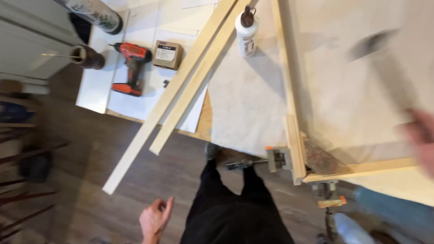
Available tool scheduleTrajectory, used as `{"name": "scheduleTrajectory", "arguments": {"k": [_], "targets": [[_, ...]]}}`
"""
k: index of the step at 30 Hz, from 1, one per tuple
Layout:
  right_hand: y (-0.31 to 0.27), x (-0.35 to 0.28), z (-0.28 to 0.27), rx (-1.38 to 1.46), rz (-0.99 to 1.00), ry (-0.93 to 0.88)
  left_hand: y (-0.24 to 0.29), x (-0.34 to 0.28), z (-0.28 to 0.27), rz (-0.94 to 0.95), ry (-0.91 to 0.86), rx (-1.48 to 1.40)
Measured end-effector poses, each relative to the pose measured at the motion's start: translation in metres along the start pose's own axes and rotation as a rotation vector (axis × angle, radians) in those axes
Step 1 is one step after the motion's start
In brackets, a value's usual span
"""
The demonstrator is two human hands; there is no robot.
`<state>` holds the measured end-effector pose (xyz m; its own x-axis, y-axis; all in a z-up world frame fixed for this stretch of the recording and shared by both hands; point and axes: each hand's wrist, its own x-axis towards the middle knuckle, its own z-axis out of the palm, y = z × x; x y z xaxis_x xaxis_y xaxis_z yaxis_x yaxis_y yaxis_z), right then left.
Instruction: The person assembles a wooden picture frame on a padded work table. They position moulding pieces at a corner against a corner clamp, tighten the clamp screw with a hex key, check the joint with a try square, tap pieces into alignment with a hammer, and press the mitred corners together by hand.
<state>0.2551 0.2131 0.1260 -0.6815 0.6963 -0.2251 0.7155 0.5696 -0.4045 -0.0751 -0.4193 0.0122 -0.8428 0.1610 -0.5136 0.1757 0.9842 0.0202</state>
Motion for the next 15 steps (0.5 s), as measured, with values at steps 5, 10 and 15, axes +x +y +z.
{"name": "scheduleTrajectory", "arguments": {"k": [5, 10, 15], "targets": [[-0.147, 0.048, 0.081, -0.192, -0.432, -0.178, 0.007, 0.040, -0.030, 0.243, 0.101, -0.408], [-0.206, 0.103, 0.167, -0.329, -0.512, -0.556, -0.004, 0.076, -0.061, 0.313, 0.083, -0.498], [-0.251, 0.153, 0.198, -0.291, -0.570, -0.595, -0.017, 0.127, -0.094, 0.364, 0.041, -0.627]]}}
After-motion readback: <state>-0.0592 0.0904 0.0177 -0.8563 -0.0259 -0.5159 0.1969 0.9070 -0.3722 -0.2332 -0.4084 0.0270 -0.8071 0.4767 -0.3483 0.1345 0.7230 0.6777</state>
